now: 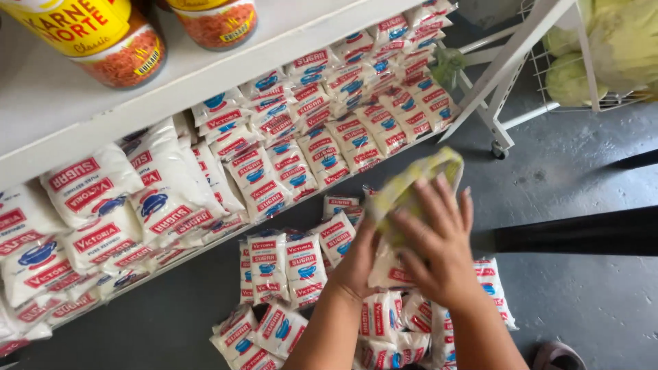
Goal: Wiping small bags of sugar with a cleaning cloth and stacking them onto a grocery shelf.
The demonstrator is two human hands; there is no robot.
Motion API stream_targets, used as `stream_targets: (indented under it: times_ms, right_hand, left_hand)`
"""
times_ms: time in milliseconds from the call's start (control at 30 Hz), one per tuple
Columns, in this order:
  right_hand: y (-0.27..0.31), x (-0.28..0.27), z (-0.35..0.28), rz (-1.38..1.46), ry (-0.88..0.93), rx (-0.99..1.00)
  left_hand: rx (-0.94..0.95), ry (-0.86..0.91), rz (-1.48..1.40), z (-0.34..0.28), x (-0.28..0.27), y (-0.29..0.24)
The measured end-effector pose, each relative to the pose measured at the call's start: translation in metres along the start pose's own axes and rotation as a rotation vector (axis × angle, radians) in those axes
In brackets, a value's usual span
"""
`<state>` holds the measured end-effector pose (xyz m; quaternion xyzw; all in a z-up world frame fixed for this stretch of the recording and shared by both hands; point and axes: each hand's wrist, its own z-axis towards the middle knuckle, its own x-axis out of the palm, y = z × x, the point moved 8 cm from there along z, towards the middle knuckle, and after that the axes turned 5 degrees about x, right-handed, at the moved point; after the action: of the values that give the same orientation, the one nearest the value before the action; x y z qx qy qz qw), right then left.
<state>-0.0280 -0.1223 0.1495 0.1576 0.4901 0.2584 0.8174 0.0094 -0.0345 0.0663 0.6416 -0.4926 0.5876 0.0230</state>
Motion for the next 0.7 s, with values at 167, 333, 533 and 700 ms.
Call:
stream_targets:
  times_ms: [167,333,533,700]
  right_hand:
    - [-0.031,-0.025,0.003,0.397,-0.158,0.122]
    - [0.013,-0.001,-0.031,0.467,-0.12,0.087]
    - [-0.002,0.011,-0.046,0.251,-0.235,0.041]
    - [-0.064,0.003,-0.048,0.925,-0.563,0.694]
  left_hand:
    - [0.079,0.081,0.029,-0.016,0.049,0.017]
    - [0.221,-0.19,-0.083,0.0,0.005,0.02]
    - [0.3,-0.31,-0.244,0.007,0.01,0.042]
    - [0.535,-0.1,-0.35,0.008,0.05,0.029]
